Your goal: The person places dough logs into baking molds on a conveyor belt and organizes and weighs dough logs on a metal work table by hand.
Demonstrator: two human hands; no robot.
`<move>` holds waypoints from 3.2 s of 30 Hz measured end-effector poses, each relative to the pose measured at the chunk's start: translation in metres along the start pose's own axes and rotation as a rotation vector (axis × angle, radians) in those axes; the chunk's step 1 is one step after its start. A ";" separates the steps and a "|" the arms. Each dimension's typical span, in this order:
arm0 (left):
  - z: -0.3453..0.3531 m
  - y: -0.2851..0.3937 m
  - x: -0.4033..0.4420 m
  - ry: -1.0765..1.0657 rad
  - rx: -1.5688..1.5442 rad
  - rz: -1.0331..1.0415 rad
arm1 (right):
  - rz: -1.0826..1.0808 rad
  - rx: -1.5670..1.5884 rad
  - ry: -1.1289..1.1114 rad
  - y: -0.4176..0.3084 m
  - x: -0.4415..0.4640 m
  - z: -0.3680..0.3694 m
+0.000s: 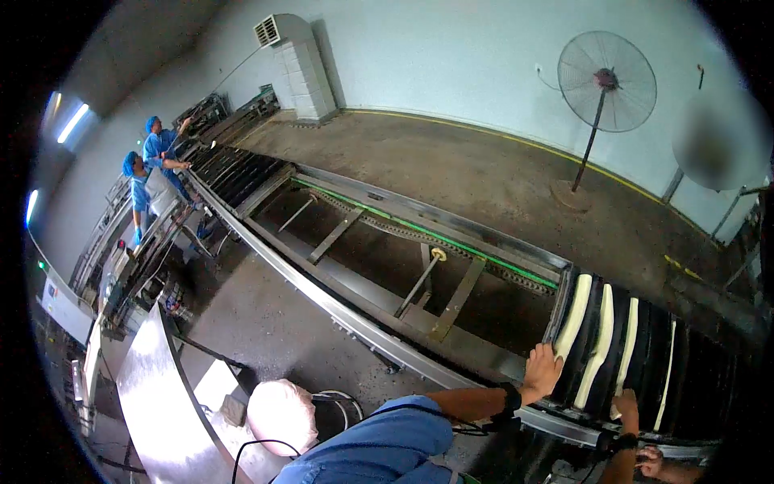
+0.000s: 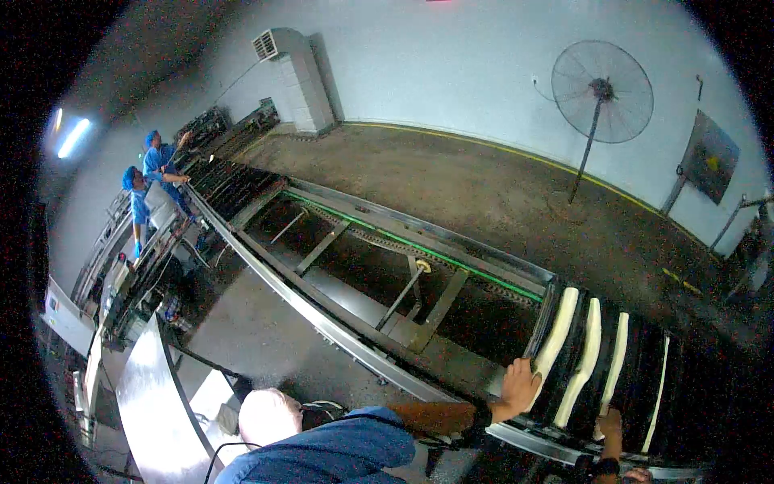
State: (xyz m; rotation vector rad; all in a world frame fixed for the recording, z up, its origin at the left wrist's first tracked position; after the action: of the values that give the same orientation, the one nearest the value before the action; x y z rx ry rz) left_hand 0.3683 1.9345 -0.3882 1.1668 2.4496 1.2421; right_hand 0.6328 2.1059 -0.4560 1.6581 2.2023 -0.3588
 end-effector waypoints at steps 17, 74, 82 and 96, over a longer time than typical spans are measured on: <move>-0.002 -0.010 0.009 0.002 -0.016 -0.002 | -0.155 0.616 0.748 0.011 -0.198 -0.006; 0.107 0.083 -0.024 -0.820 0.747 1.285 | 1.027 0.444 0.312 0.203 -0.544 0.277; 0.100 0.026 0.021 -0.622 0.792 1.242 | 0.993 0.594 0.703 0.195 -0.512 0.250; 0.099 0.075 0.042 -0.631 0.382 0.863 | 0.993 1.195 1.140 0.240 -0.584 0.105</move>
State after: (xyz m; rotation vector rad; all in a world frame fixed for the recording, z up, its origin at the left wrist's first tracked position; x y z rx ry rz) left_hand 0.4271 2.0515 -0.3882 2.4098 1.7519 0.3534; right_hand 1.0210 1.6228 -0.2968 4.0605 1.0879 -0.5377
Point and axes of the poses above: each hand's wrist, its own x-axis towards the middle knuckle, its own z-axis out of the palm, y = z × x, the point moved 2 cm from there along x, towards the middle knuckle, and after that the axes turned 5 degrees about z, right-handed, at the moved point
